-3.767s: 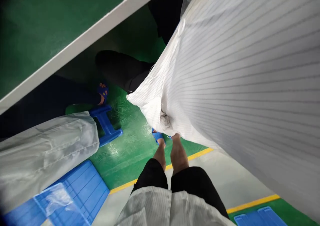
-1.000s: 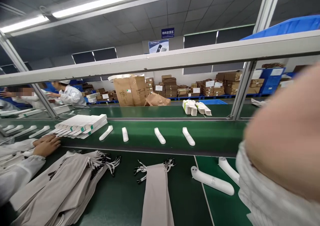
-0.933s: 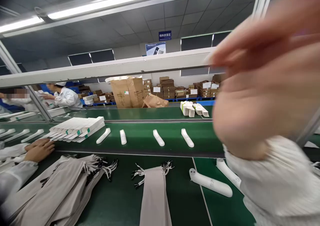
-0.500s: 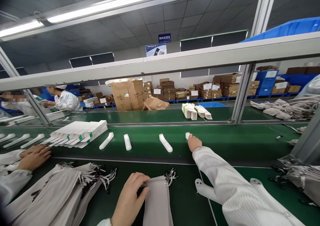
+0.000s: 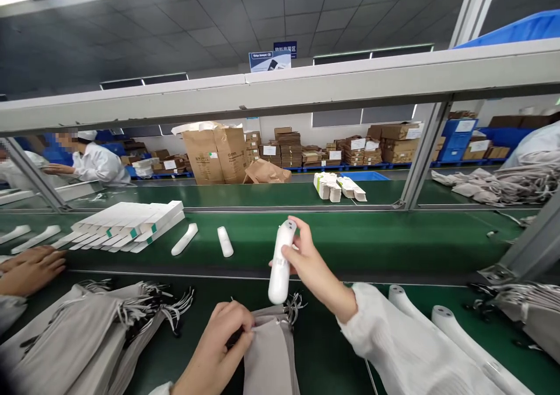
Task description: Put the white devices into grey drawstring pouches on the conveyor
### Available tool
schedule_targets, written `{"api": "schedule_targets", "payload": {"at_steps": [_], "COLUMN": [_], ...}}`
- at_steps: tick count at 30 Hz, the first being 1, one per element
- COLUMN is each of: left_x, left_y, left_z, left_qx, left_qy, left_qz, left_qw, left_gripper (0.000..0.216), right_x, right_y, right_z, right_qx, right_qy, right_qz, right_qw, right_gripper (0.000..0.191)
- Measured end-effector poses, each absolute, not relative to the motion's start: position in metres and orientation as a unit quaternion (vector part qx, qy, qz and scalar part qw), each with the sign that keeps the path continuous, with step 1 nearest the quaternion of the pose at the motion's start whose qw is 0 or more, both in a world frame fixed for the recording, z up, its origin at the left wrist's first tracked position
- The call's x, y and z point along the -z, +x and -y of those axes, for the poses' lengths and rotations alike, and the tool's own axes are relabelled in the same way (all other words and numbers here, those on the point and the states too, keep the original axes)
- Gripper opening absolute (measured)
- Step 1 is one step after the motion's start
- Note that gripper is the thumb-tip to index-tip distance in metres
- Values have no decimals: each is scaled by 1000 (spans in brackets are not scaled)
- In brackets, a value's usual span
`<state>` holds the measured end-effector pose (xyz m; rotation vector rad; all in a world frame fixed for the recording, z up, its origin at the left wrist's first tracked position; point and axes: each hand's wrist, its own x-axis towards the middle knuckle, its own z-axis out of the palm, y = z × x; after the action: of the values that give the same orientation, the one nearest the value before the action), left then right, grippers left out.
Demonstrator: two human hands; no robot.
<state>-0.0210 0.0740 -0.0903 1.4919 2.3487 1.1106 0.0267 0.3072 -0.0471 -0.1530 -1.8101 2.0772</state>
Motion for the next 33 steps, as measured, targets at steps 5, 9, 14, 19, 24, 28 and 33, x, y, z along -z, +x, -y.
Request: {"api": "schedule_targets", "payload": {"at_steps": [5, 9, 14, 19, 24, 28, 33], "left_x": [67, 57, 41, 36, 73, 111, 128], "left_y": [-12, -5, -9, -29, -29, -29, -34], "left_z": [-76, -87, -84, -75, -89, -93, -91], "left_qx": [-518, -621, -679, -763, -548, -388, -309], "left_qy": [436, 361, 281, 175, 336, 406, 442], "left_qz": [-713, -684, -672, -616, -761, -824, -842], "left_qw": [181, 127, 85, 89, 82, 69, 1], "left_gripper": [21, 22, 29, 29, 22, 21, 20], "right_x": [50, 50, 37, 2, -25, 0, 69], "right_y": [54, 61, 71, 93, 80, 38, -11], "right_z": [-265, -259, -264, -290, -346, -403, -425], "right_qx": [-738, -625, -630, -841, -690, -356, -142], "right_qy": [15, 84, 81, 7, -19, -115, -237], "right_qz": [633, 755, 772, 525, 540, 771, 944], "right_qw": [234, 179, 36, 128, 482, 516, 179], "right_gripper": [59, 29, 27, 20, 8, 14, 51]}}
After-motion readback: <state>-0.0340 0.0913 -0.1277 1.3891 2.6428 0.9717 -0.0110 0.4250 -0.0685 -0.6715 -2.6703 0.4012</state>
